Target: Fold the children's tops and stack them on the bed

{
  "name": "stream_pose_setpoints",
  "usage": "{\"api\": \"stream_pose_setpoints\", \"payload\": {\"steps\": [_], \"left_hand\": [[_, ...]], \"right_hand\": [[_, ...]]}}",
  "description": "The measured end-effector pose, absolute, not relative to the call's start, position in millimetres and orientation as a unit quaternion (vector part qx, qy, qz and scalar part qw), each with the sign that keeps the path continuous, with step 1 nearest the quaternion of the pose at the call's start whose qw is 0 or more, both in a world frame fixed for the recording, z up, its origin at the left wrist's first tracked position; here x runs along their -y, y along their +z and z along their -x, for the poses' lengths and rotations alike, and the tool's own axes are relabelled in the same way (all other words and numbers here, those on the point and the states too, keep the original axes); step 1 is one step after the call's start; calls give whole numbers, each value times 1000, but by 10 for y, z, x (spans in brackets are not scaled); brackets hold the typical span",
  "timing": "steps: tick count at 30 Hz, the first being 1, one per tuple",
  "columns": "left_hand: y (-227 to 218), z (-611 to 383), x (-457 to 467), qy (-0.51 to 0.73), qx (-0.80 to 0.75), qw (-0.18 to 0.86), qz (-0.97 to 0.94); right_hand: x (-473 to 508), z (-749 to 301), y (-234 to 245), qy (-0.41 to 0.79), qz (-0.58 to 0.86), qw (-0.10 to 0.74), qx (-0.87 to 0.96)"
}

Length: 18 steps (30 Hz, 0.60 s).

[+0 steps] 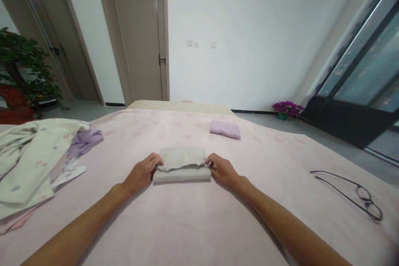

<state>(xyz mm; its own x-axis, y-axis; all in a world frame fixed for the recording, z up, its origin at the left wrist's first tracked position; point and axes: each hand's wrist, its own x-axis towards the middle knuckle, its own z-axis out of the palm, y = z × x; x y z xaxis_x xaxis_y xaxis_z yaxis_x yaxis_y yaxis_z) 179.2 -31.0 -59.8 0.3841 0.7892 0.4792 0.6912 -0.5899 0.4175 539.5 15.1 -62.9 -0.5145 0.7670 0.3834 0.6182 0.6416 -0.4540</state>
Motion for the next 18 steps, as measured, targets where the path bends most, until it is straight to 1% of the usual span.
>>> {"api": "stream_pose_setpoints", "payload": {"steps": [3,7,10,14,18], "left_hand": [[-607,-1767,378,338,-460,76,-817],[-549,-1803,424,392,-500,84,-768],[-557,-1870,464,415,-521,97,-740],[-589,-1933,505,416,-528,117,-732],[-592,-1934,516,422,-502,116,-746]], "right_hand": [[-149,-5460,-608,131,404,288,858],[-210,-5453,-513,147,436,346,817],[-225,-5414,-461,171,419,372,810],[-182,-5357,-406,159,361,344,852],[-144,-5324,-372,138,337,282,888]]}}
